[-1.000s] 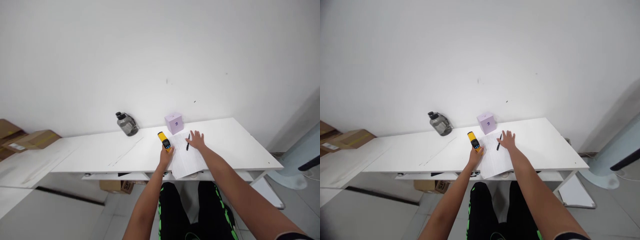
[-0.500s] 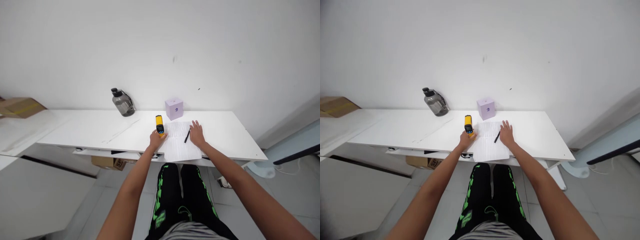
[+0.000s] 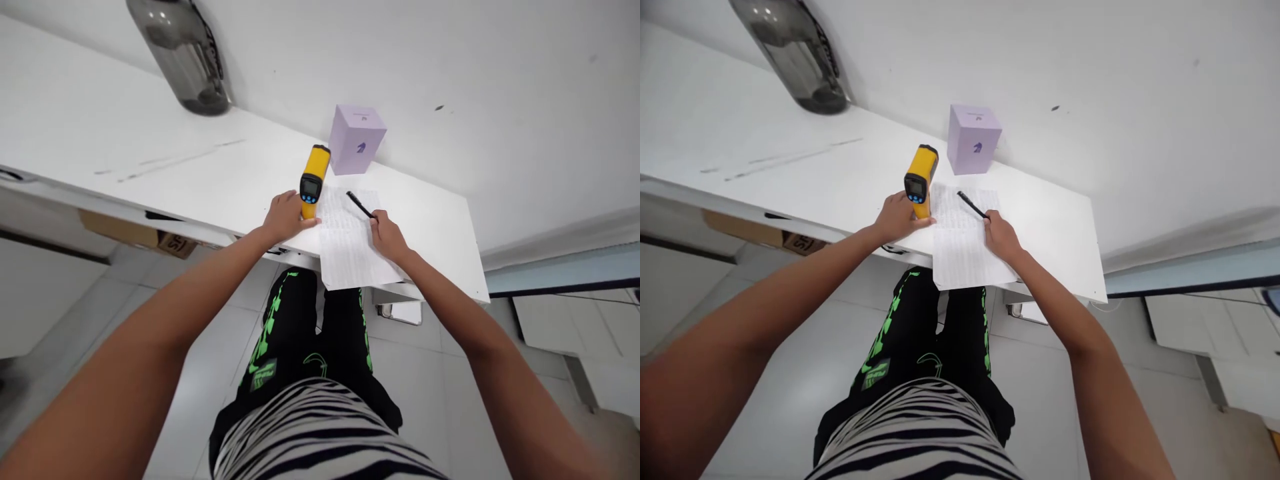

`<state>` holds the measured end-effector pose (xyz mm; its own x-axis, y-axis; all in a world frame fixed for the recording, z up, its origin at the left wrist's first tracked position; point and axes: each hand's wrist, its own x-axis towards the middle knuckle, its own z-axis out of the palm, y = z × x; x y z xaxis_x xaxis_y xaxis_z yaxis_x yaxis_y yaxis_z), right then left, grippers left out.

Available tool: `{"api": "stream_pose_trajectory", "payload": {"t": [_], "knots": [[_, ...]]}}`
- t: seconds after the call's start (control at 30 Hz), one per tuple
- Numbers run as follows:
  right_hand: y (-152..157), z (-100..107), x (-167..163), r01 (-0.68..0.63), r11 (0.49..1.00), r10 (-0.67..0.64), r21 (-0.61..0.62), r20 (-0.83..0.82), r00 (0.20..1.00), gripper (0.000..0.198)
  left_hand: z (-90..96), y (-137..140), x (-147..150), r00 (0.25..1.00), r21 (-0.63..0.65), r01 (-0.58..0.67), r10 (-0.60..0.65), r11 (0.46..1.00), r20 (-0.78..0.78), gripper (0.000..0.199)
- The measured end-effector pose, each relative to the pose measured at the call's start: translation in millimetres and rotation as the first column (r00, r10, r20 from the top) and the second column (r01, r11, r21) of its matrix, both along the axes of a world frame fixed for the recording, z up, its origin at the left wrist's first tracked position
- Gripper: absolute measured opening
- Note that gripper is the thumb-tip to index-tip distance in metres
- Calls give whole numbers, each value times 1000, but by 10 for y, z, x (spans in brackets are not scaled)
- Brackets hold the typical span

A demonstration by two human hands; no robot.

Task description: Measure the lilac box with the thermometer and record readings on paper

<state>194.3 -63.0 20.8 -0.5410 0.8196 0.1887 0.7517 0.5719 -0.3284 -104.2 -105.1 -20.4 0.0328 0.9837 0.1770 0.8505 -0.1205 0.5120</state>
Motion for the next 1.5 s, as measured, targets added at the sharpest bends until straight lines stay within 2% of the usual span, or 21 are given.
{"api": "stream_pose_trajectory", "payload": {"t": [0.1,0.27,0.33,0.4,0.5,0.57,0.73,0.9,1.23,1.5], "knots": [[-78,-73,-132,22,999,-33,-46,-258,966,29,85,-35,25,1000,-15,-2,2,1000,3,58],[-111,-175,-321,-78,982,167,174,-585,794,48,194,-86,34,1000,-39,-10,10,999,13,52],[-108,-204,-339,-80,991,134,111,-664,736,55,216,-95,38,1000,-58,-14,14,998,6,54],[-105,-209,-336,-106,990,12,-92,-700,714,61,230,-102,44,1000,-76,-21,21,997,-4,58],[-109,-165,-339,-163,914,-135,-372,-656,743,63,237,-114,51,1000,-85,-28,27,996,-11,63],[-117,-119,-357,-155,888,-158,-434,-602,783,57,232,-122,48,999,-76,-34,34,997,-7,63],[-126,-77,-399,-107,890,-152,-443,-511,846,47,204,-125,37,999,-54,-43,43,998,8,57],[-121,-91,-411,-126,885,-143,-448,-518,843,46,200,-118,42,998,-42,-58,57,997,-30,54],[-140,-61,-421,-176,857,-117,-484,-517,848,43,164,-111,25,998,-33,-62,62,997,-13,55],[-132,-47,-422,-160,856,-137,-491,-516,846,43,235,-125,53,996,-65,-64,61,996,-58,52]]}}
